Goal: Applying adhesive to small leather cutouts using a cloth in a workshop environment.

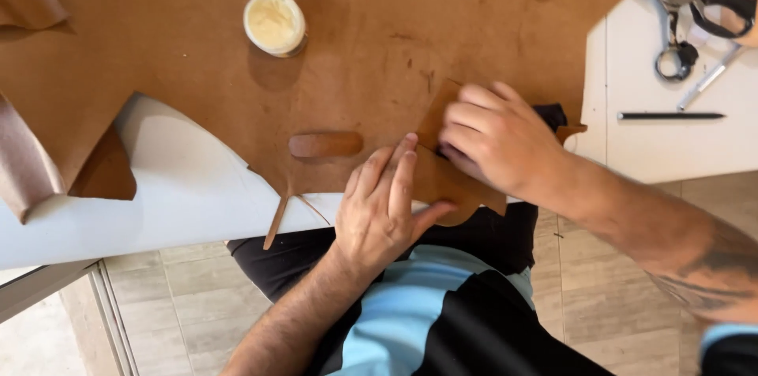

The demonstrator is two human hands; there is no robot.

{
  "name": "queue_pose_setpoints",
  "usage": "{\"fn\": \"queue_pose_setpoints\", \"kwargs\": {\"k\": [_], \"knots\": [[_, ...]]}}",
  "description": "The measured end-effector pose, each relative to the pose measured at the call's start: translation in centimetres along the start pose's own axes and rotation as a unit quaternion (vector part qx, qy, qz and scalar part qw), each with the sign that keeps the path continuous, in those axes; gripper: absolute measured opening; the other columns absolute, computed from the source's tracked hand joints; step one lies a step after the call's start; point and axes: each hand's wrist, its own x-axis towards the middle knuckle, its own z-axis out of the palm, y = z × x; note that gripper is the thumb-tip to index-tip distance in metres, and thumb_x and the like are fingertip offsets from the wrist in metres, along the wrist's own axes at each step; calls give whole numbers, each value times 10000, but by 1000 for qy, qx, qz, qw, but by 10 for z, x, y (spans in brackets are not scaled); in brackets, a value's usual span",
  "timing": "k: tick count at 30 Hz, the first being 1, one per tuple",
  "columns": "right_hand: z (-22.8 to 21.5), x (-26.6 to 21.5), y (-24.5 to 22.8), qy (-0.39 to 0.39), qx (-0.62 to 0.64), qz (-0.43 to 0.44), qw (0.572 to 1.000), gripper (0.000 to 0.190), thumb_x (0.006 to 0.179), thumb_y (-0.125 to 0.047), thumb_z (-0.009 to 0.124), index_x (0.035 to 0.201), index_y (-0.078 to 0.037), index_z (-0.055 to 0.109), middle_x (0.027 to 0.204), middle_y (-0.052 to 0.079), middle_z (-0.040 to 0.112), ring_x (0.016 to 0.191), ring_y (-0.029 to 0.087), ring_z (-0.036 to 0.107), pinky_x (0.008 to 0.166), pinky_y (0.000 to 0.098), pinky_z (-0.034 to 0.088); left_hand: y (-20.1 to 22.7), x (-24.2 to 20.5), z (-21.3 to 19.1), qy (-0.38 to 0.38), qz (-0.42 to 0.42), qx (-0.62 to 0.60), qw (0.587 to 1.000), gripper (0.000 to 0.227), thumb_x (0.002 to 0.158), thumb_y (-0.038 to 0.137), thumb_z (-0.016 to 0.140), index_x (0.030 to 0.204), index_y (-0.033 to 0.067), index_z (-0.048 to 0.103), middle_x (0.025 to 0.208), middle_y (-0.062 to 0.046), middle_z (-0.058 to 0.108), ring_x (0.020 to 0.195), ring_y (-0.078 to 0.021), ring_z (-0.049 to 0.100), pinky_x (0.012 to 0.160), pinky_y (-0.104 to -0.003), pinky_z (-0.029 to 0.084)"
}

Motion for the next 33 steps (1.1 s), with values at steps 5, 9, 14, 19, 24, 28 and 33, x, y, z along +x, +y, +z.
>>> {"fn": "queue_pose_setpoints", "kwargs": {"k": [5,9,14,19,24,28,33], "knots": [[8,16,6,4,-22,15,1000,226,1024,-333,538,858,-180,545,853,-27,464,886,214,495,764,398,387,-1,4,3,6,-6,-13,1000,700,925,536,706,1244,-76,596,1275,-218,685,1049,-368,684,884,-425,576],[8,14,11,3,-23,-1,1000,256,1043,-375,510,857,-203,545,851,-35,478,887,211,503,762,395,398,-1,1,3,11,-13,-7,1000,744,911,546,719,1285,-83,591,1267,-215,682,1040,-365,688,892,-428,579],[9,24,5,11,-13,17,1000,264,1036,-373,501,857,-189,561,860,-40,495,895,199,514,765,382,398,-3,2,4,12,-16,-21,1000,772,884,539,758,1299,-88,583,1245,-227,677,1039,-385,688,892,-450,585],[6,9,1,44,-11,13,999,341,1108,-363,435,851,-162,535,859,-10,481,868,233,509,748,388,397,-2,2,4,11,-19,-26,999,765,889,529,760,1306,-88,580,1250,-227,670,1053,-389,684,900,-450,581],[19,29,0,86,4,23,996,371,1125,-399,427,867,-166,556,871,-31,494,879,203,519,761,368,400,-7,-4,9,8,-13,-35,999,827,809,536,839,1295,-85,591,1212,-234,663,1030,-401,689,871,-467,587],[0,4,-1,69,-5,19,997,280,1065,-319,521,843,-153,558,843,7,495,845,250,521,707,399,404,-5,0,0,2,-14,-25,1000,783,865,545,771,1304,-78,591,1206,-216,662,1025,-381,686,861,-445,575],[0,-16,26,57,-41,75,995,155,998,-263,660,883,-160,639,881,-9,565,894,239,569,724,401,417,-5,5,-5,-41,9,-19,999,656,933,507,702,1320,-16,618,1271,-149,697,1117,-322,670,916,-399,548]]}}
